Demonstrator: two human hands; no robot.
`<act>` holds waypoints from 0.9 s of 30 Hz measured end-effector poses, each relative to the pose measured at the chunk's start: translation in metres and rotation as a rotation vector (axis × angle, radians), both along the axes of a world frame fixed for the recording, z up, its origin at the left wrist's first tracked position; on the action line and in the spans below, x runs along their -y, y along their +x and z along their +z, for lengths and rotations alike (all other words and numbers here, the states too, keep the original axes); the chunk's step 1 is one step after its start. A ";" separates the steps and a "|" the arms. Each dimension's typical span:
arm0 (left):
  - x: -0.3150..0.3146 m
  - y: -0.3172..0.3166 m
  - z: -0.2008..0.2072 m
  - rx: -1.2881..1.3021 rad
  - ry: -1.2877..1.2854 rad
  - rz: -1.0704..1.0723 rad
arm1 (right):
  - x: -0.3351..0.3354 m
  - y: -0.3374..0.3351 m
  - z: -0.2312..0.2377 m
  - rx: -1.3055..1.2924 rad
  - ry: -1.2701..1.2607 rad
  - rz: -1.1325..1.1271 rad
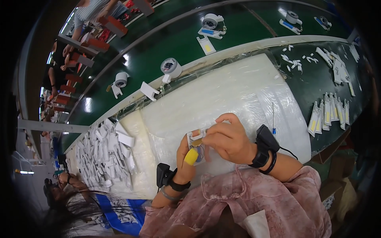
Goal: The person marks white plastic components with a pen, then picks up a housing and inserts a small electronic part into it. After pressing the component into place, they set the assembled unit aside on the green workbench.
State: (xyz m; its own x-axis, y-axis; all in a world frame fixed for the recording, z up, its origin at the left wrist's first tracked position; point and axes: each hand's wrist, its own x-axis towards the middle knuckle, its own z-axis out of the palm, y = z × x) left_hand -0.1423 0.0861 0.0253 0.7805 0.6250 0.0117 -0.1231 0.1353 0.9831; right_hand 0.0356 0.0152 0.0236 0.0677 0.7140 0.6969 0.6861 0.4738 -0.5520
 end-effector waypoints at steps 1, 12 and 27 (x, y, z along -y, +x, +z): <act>-0.001 0.000 0.000 0.030 -0.007 -0.027 | 0.000 0.000 0.000 -0.004 0.001 0.002; 0.006 0.002 -0.001 -0.094 0.121 0.074 | -0.003 0.003 0.003 -0.003 -0.014 0.034; 0.004 0.003 0.001 -0.237 0.244 0.053 | -0.003 0.002 0.004 0.082 0.003 0.040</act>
